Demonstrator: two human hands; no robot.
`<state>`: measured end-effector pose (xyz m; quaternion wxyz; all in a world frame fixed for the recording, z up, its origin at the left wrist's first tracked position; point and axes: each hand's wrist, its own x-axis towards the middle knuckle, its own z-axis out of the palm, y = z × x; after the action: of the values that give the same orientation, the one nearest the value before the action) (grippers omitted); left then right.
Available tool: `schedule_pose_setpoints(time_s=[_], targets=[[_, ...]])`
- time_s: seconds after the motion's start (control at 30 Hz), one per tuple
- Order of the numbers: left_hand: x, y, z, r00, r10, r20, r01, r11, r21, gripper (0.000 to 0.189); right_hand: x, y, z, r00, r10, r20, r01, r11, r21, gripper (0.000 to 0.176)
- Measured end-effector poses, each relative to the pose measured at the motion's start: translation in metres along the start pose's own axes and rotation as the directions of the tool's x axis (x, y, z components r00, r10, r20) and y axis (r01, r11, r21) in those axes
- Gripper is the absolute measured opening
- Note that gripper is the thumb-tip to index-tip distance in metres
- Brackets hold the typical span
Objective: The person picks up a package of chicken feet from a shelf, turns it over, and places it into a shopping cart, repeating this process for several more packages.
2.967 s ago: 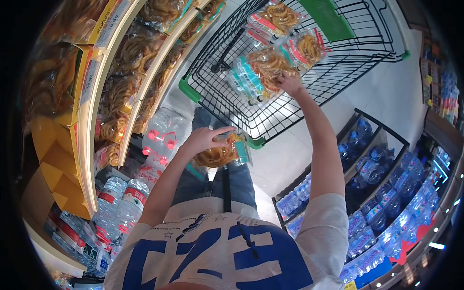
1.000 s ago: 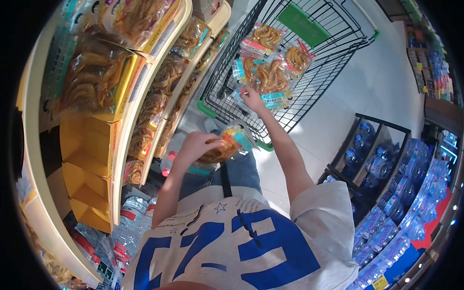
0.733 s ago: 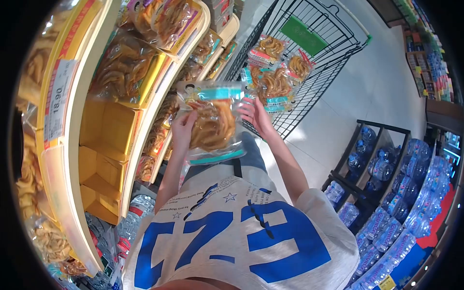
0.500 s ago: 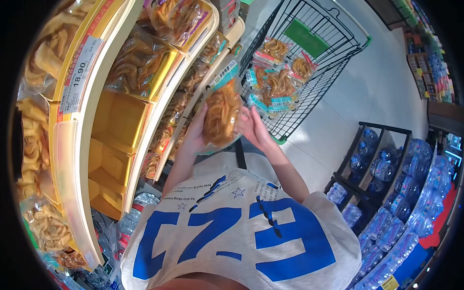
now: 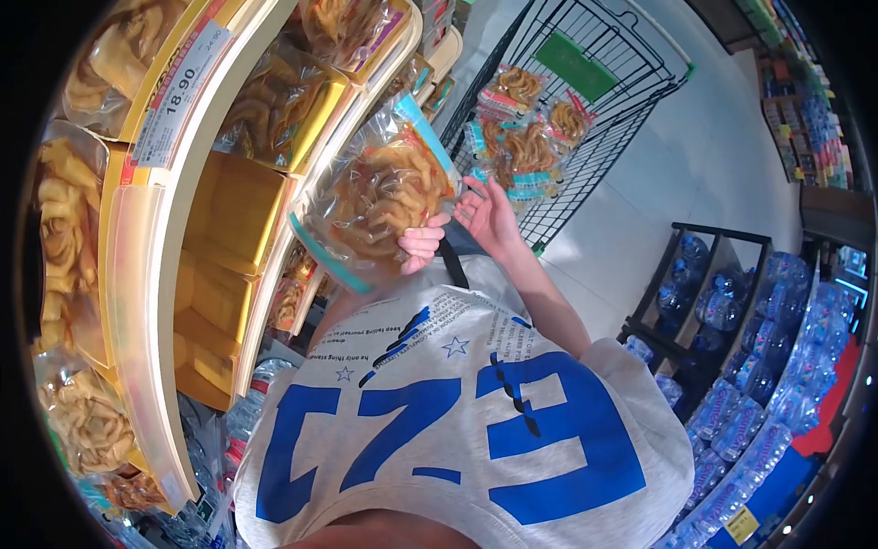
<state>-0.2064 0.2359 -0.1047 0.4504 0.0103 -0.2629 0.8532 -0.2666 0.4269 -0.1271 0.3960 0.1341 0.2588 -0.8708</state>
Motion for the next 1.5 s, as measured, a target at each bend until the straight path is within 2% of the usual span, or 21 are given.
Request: schedule_pose_setpoints(time_s=[0.07, 0.17, 0.27, 0.3, 0.33, 0.4, 0.43, 0.5, 0.53, 0.63, 0.73, 0.8, 0.83, 0.93, 1.03, 1.13, 1.17, 1.23, 1.3, 1.4, 1.5], targets=[[-0.002, 0.007, -0.011, 0.998, -0.044, 0.05, 0.045, 0.999, -0.008, 0.018, 0.001, -0.003, 0.0, 1.0, 0.01, -0.011, -0.011, 1.0, -0.013, 0.039], [-0.014, 0.002, -0.018, 0.99, 0.123, -0.072, -0.124, 0.992, -0.017, 0.018, 0.005, -0.003, 0.004, 0.996, 0.01, -0.083, -0.014, 0.999, -0.045, 0.037], [-0.023, 0.007, -0.032, 0.942, 0.318, -0.108, -0.26, 0.894, 0.364, 0.023, 0.005, -0.008, -0.009, 0.98, 0.03, -0.198, -0.043, 0.997, -0.063, 0.033], [-0.02, -0.001, -0.02, 0.773, 0.584, -0.248, -0.308, 0.687, 0.657, 0.028, 0.007, -0.01, -0.024, 0.966, 0.07, -0.249, -0.08, 0.996, -0.032, 0.031], [-0.016, -0.01, -0.008, 0.512, 0.781, -0.358, -0.111, 0.474, 0.873, 0.033, 0.008, -0.013, -0.034, 0.948, 0.109, -0.298, -0.113, 0.994, 0.004, 0.029], [-0.002, 0.006, -0.002, 0.259, 0.849, -0.46, -0.006, 0.478, 0.879, 0.036, 0.015, -0.02, -0.063, 0.909, 0.09, -0.408, -0.12, 0.992, -0.048, 0.024], [-0.016, 0.021, -0.034, 0.233, 0.93, -0.284, 0.173, 0.248, 0.953, 0.038, 0.02, -0.025, -0.093, 0.892, 0.094, -0.442, -0.138, 0.988, -0.07, 0.024], [-0.018, 0.025, -0.034, 0.272, 0.953, -0.136, 0.431, 0.005, 0.902, 0.041, 0.027, -0.035, -0.106, 0.809, 0.016, -0.588, -0.178, 0.96, -0.217, 0.021], [-0.017, 0.026, -0.036, 0.307, 0.95, -0.062, 0.54, -0.12, 0.833, 0.043, 0.035, -0.041, -0.121, 0.814, -0.04, -0.58, -0.177, 0.933, -0.313, 0.021], [-0.014, 0.036, -0.052, 0.231, 0.956, -0.18, 0.62, -0.002, 0.785, 0.045, 0.075, -0.061, -0.162, 0.8, -0.202, -0.565, -0.211, 0.786, -0.58, 0.02], [0.003, 0.053, -0.058, 0.224, 0.935, -0.273, 0.682, 0.05, 0.729, 0.043, 0.15, -0.075, -0.257, 0.887, -0.216, -0.408, -0.308, 0.381, -0.872, 0.024], [0.024, 0.066, -0.053, 0.251, 0.92, -0.299, 0.714, 0.033, 0.699, 0.041, 0.191, -0.077, -0.275, 0.898, -0.334, -0.286, -0.266, 0.105, -0.958, 0.025], [0.033, 0.074, -0.055, 0.265, 0.913, -0.311, 0.728, 0.022, 0.685, 0.04, 0.213, -0.077, -0.279, 0.901, -0.378, -0.213, -0.246, -0.041, -0.968, 0.026], [0.047, 0.1, -0.076, 0.339, 0.919, -0.2, 0.758, -0.141, 0.637, 0.038, 0.274, -0.091, -0.283, 0.968, -0.222, -0.116, -0.183, -0.312, -0.932, 0.028], [0.063, 0.125, -0.071, 0.288, 0.901, -0.324, 0.808, -0.047, 0.587, 0.038, 0.315, -0.092, -0.292, 0.966, -0.215, -0.141, -0.231, -0.484, -0.844, 0.033], [0.076, 0.145, -0.077, 0.247, 0.913, -0.325, 0.772, 0.017, 0.635, 0.037, 0.351, -0.091, -0.298, 0.968, -0.106, -0.229, -0.238, -0.681, -0.693, 0.039], [0.083, 0.149, -0.079, 0.263, 0.924, -0.279, 0.755, -0.017, 0.655, 0.036, 0.363, -0.09, -0.3, 0.978, -0.12, -0.169, -0.203, -0.733, -0.649, 0.041], [0.102, 0.154, -0.079, 0.228, 0.918, -0.324, 0.833, -0.011, 0.554, 0.034, 0.367, -0.083, -0.313, 0.985, -0.152, -0.078, -0.169, -0.814, -0.555, 0.043], [0.108, 0.161, -0.09, 0.246, 0.902, -0.354, 0.897, -0.074, 0.436, 0.032, 0.375, -0.077, -0.323, 0.985, -0.16, -0.071, -0.173, -0.833, -0.525, 0.043], [0.118, 0.163, -0.098, 0.195, 0.892, -0.408, 0.963, -0.095, 0.252, 0.032, 0.383, -0.071, -0.336, 0.982, -0.187, -0.021, -0.17, -0.835, -0.523, 0.038], [0.116, 0.163, -0.104, 0.18, 0.904, -0.388, 0.969, -0.094, 0.23, 0.031, 0.381, -0.073, -0.34, 0.977, -0.202, 0.072, -0.139, -0.852, -0.504, 0.035]])
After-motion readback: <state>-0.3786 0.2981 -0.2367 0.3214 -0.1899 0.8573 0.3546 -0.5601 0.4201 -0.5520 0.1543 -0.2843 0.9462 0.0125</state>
